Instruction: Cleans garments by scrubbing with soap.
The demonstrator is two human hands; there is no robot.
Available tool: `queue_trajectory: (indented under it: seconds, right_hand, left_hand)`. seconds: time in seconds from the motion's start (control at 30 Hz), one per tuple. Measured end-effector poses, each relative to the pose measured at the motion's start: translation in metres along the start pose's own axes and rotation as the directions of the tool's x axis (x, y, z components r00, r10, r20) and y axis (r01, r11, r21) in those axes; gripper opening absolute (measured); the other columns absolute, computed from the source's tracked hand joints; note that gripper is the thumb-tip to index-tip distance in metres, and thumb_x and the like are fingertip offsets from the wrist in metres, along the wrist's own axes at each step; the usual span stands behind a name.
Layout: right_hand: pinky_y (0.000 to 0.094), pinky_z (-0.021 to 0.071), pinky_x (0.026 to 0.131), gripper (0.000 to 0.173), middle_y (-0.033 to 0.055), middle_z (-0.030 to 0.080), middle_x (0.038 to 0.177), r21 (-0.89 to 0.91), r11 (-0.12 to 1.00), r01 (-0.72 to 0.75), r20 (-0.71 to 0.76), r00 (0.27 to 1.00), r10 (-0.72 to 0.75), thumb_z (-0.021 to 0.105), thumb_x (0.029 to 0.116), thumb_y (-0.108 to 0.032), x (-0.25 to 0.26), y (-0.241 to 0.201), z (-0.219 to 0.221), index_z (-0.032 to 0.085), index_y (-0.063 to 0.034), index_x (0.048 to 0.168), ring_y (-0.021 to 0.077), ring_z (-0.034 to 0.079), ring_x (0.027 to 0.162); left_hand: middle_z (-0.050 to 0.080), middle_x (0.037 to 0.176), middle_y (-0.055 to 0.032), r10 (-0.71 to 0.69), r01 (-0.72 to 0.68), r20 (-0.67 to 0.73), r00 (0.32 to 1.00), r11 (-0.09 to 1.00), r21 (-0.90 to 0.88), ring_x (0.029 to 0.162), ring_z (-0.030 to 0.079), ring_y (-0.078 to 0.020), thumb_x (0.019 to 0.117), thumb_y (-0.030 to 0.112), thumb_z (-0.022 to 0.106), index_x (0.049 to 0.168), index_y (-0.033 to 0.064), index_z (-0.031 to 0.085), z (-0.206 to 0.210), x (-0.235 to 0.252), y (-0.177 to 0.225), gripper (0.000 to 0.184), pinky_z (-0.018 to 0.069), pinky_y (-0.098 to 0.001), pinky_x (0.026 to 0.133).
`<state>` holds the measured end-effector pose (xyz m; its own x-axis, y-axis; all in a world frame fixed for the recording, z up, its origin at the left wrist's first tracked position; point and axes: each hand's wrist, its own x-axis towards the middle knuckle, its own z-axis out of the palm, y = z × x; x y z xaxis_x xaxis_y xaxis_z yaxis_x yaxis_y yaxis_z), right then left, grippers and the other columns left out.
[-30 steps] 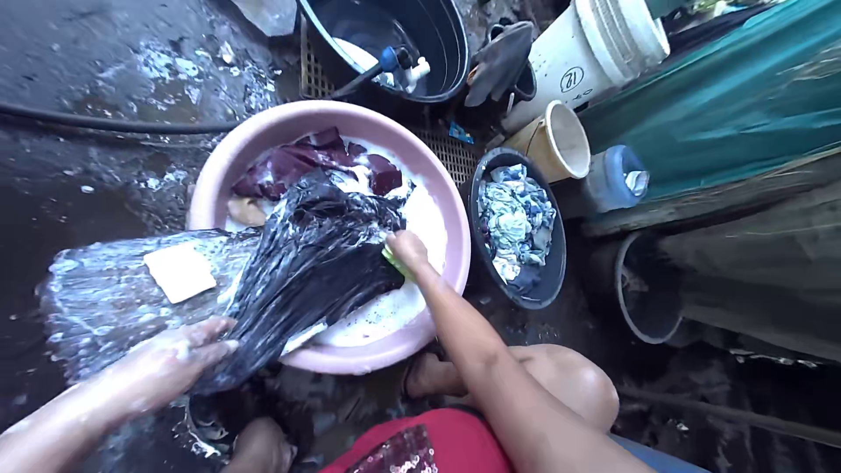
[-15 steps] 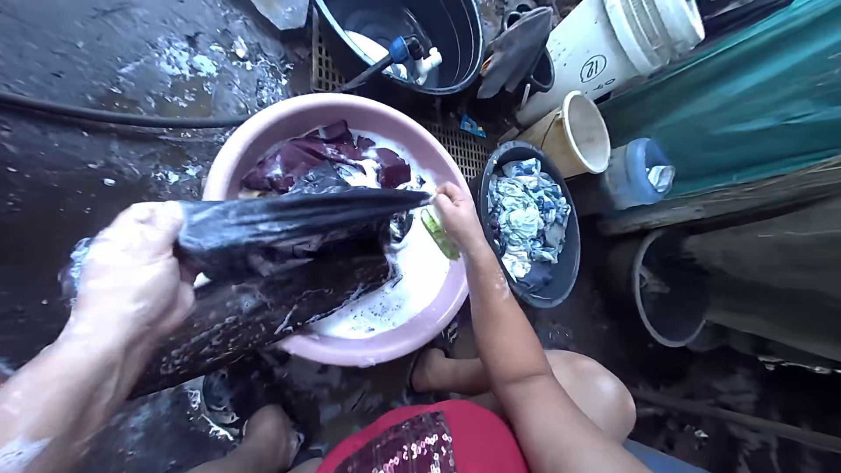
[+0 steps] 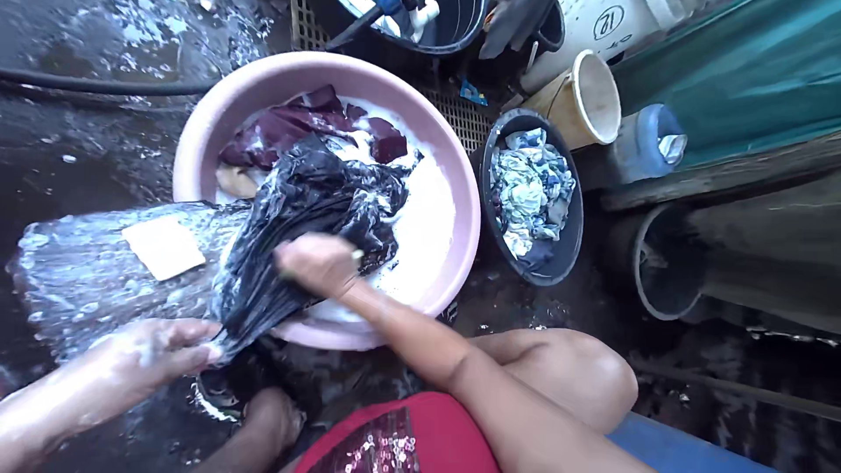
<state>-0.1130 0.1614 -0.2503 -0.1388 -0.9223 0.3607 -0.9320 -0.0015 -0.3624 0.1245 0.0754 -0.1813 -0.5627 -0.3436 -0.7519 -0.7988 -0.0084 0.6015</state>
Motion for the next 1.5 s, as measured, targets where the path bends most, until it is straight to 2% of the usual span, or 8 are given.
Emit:
queue_trajectory:
  seconds: [0.13, 0.33, 0.57, 0.77, 0.97, 1.17, 1.37, 1.5]
  right_hand:
    - [0.0629, 0.0553, 0.078, 0.037, 0.0157, 0.073, 0.11, -0.262, 0.767, -0.585, 0.181, 0.751, 0.635, 0.045, 0.1063, -0.035, 0.02, 0.128, -0.009, 0.069, -0.0086, 0.114, 0.0368, 0.071, 0.101]
    - [0.0398, 0.0531, 0.055, 0.012, 0.0064, 0.07, 0.068, 0.3, 0.917, 0.264, -0.106, 0.964, -0.243, 0.074, 0.0785, -0.01, 0.003, -0.099, -0.006, 0.07, -0.0069, 0.068, 0.0212, 0.068, 0.063]
    - [0.0632, 0.0549, 0.083, 0.038, 0.0147, 0.074, 0.115, -0.341, 0.736, -0.585, 0.214, 0.714, 0.667, 0.044, 0.1049, -0.037, 0.073, 0.118, 0.005, 0.07, -0.011, 0.117, 0.037, 0.07, 0.107]
    - [0.0397, 0.0586, 0.061, 0.006, 0.0055, 0.074, 0.076, 0.336, 0.908, 0.249, -0.105, 0.968, -0.227, 0.075, 0.0818, -0.008, 0.017, -0.085, 0.014, 0.074, -0.0069, 0.076, 0.0187, 0.072, 0.072]
    - [0.0639, 0.0551, 0.081, 0.039, 0.0157, 0.074, 0.115, -0.319, 0.79, -0.524, 0.227, 0.767, 0.6, 0.044, 0.1048, -0.038, 0.082, 0.117, 0.012, 0.07, -0.0116, 0.118, 0.0387, 0.071, 0.106]
    - [0.0409, 0.0541, 0.054, 0.016, 0.0065, 0.069, 0.068, 0.234, 0.961, 0.15, -0.026, 0.989, -0.148, 0.071, 0.084, -0.013, -0.005, -0.07, 0.003, 0.068, -0.0068, 0.07, 0.0209, 0.069, 0.063]
    - [0.0635, 0.0551, 0.077, 0.041, 0.0166, 0.074, 0.107, -0.304, 0.76, -0.574, 0.202, 0.741, 0.64, 0.042, 0.1059, -0.037, 0.03, 0.136, -0.005, 0.071, -0.0086, 0.111, 0.039, 0.072, 0.1]
    - [0.0466, 0.0559, 0.057, 0.017, 0.0111, 0.07, 0.082, -0.036, 0.993, -0.115, 0.123, 0.985, 0.118, 0.067, 0.0925, -0.021, 0.011, -0.013, -0.004, 0.071, -0.0051, 0.088, 0.0268, 0.069, 0.072]
  left_hand:
    - [0.07, 0.102, -0.0139, -0.018, 0.025, 0.059, 0.998, 0.993, -0.119, 0.086, 0.07, -0.0171, 0.0996, 0.007, 0.064, 0.125, -0.0024, 0.063, -0.002, 0.014, -0.009, 0.027, 0.0588, -0.0358, 0.081]
    - [0.069, 0.082, -0.0053, 0.159, -0.16, 0.073, 0.985, 0.987, 0.013, 0.075, 0.066, -0.0171, 0.0934, 0.013, 0.07, 0.095, 0.0058, 0.073, -0.012, 0.016, -0.02, 0.008, 0.0537, -0.0427, 0.073]
    - [0.074, 0.101, -0.0107, -0.013, 0.014, 0.182, 0.983, 1.0, -0.005, 0.086, 0.072, -0.02, 0.1006, 0.014, 0.065, 0.121, 0.0042, 0.07, -0.013, 0.016, -0.011, 0.023, 0.0598, -0.0396, 0.083]
    - [0.068, 0.077, -0.0069, 0.092, -0.1, 0.121, 0.988, 0.993, 0.061, 0.07, 0.066, -0.0163, 0.0958, 0.008, 0.067, 0.092, 0.002, 0.071, -0.011, 0.02, -0.023, 0.008, 0.0562, -0.0382, 0.07]
    - [0.071, 0.08, -0.0053, 0.061, -0.102, 0.211, 0.976, 0.977, 0.187, 0.075, 0.067, -0.0182, 0.0975, 0.019, 0.069, 0.094, 0.007, 0.076, -0.014, 0.02, -0.023, 0.014, 0.0541, -0.0444, 0.075]
    - [0.072, 0.083, -0.0078, 0.001, -0.031, 0.24, 0.971, 0.992, 0.122, 0.073, 0.07, -0.0183, 0.0971, 0.011, 0.069, 0.095, 0.0032, 0.074, -0.015, 0.027, -0.017, 0.01, 0.0591, -0.0393, 0.074]
    - [0.07, 0.083, -0.0053, 0.065, -0.101, 0.223, 0.973, 0.982, 0.157, 0.074, 0.066, -0.0165, 0.1001, 0.02, 0.066, 0.102, 0.0055, 0.073, -0.014, 0.02, -0.014, 0.016, 0.0559, -0.0402, 0.074]
    - [0.071, 0.092, -0.0075, 0.016, -0.03, 0.266, 0.964, 0.998, 0.048, 0.077, 0.07, -0.016, 0.1001, 0.012, 0.065, 0.113, 0.0029, 0.07, -0.018, 0.026, -0.009, 0.017, 0.0598, -0.0345, 0.074]
